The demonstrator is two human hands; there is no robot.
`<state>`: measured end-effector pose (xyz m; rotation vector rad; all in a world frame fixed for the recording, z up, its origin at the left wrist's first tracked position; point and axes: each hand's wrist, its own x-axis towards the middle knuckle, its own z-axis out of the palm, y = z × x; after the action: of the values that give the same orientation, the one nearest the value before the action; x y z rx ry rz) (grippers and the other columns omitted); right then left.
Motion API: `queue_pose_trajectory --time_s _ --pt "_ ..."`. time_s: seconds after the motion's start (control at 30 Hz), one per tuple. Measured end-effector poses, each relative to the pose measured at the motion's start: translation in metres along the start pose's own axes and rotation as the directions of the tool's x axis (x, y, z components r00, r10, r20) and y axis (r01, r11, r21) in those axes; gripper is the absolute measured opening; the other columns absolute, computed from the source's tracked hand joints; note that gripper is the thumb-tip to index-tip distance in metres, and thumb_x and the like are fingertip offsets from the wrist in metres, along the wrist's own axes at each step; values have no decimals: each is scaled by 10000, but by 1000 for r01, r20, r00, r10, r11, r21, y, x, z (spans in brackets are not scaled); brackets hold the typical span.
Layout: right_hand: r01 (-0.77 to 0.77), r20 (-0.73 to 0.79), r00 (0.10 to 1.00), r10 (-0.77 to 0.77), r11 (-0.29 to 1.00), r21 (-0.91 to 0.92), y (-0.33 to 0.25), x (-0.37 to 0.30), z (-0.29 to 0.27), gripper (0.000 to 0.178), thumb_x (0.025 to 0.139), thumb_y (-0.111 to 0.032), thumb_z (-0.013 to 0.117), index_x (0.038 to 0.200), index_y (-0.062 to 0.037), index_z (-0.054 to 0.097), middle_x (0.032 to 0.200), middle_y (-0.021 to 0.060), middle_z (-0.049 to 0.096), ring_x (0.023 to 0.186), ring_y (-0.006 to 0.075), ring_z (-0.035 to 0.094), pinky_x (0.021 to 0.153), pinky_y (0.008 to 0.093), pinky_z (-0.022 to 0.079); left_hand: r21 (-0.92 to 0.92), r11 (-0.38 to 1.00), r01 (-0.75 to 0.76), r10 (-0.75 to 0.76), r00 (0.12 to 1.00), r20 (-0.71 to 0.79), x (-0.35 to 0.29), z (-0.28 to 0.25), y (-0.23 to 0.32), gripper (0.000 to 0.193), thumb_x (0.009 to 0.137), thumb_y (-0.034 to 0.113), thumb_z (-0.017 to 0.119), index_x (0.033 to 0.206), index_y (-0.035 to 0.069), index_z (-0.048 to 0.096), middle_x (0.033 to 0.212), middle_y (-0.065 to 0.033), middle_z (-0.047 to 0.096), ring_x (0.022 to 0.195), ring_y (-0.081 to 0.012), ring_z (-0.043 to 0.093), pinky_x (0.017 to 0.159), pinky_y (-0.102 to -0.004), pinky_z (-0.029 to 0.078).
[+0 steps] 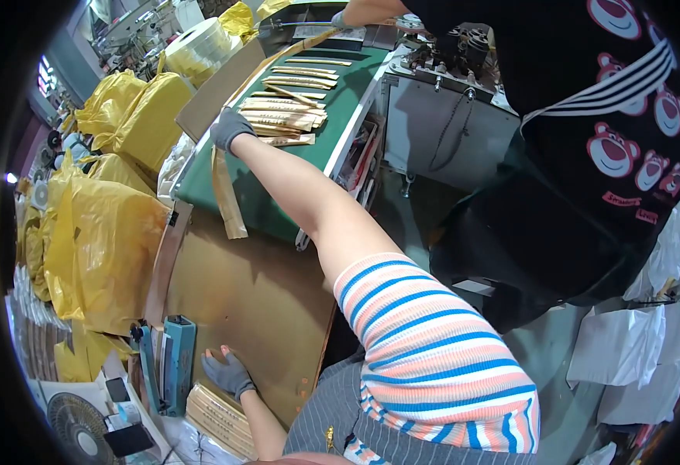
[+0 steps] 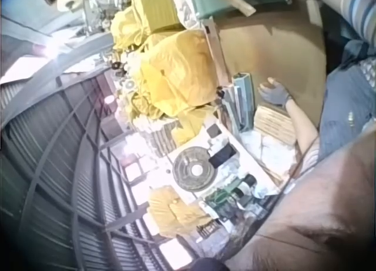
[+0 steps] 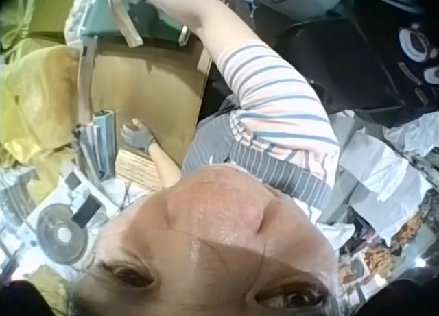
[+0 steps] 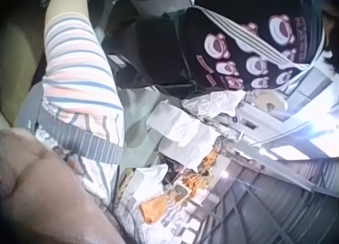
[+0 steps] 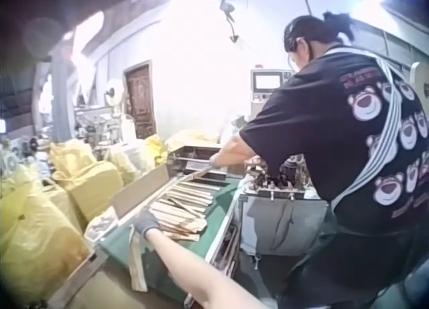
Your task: The recorder is taking wooden sticks and placing them into plastic bags at a workstation.
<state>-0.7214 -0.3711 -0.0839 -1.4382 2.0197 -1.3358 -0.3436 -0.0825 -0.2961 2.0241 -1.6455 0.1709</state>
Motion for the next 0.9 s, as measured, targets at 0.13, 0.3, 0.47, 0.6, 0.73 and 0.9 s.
queue_pose_trajectory --time_s 0.13,0.3,0.47,0.6,0.73,0.9 --pt "13 21 1000 -13 1000 -14 -7 -10 4 311 762 -194 549 983 22 580 1000 276 601 996 379 580 869 408 446 -5 1000 14 -14 1000 18 -1 0 -1 510 866 366 554 1199 -20 512 1272 -224 472 1206 -346 424 1018 -415 330" --pt "129 66 990 -128 992 -10 -22 -8 19 317 684 -175 635 940 10 613 914 246 633 914 369 616 820 398 471 -7 1000 16 -16 1000 25 0 -2 4 514 868 368 547 1200 -23 510 1278 -220 469 1210 -345 420 1020 -415 328" --pt "270 249 935 -252 962 -40 -61 -27 23 330 752 -155 528 1016 20 621 1043 252 609 994 362 593 867 382 467 3 1000 10 -10 1000 25 -1 -2 2 519 862 366 554 1197 -28 509 1267 -222 474 1200 -347 425 1015 -419 331" --pt "309 343 896 -283 951 -23 -80 -36 36 464 628 -164 710 1054 2 627 984 219 638 953 334 617 824 375 476 -12 1000 24 -24 1000 12 1 3 1 518 860 371 556 1188 -27 513 1265 -223 474 1195 -347 429 1011 -421 335" --pt "547 524 702 -482 837 37 -114 -73 52 464 610 -178 695 1046 -30 636 1008 201 635 966 338 604 849 362 473 -1 1000 13 -13 1000 2 1 11 -10 509 845 353 582 1195 -10 513 1266 -209 476 1206 -339 423 1013 -423 330" --pt "765 628 256 -735 551 333 -141 -169 94 304 692 -212 616 964 -82 656 934 158 652 876 330 618 782 397 482 -21 999 24 -22 996 84 6 -12 7 590 839 380 601 1225 -46 466 1294 -240 447 1218 -345 419 1018 -406 333"
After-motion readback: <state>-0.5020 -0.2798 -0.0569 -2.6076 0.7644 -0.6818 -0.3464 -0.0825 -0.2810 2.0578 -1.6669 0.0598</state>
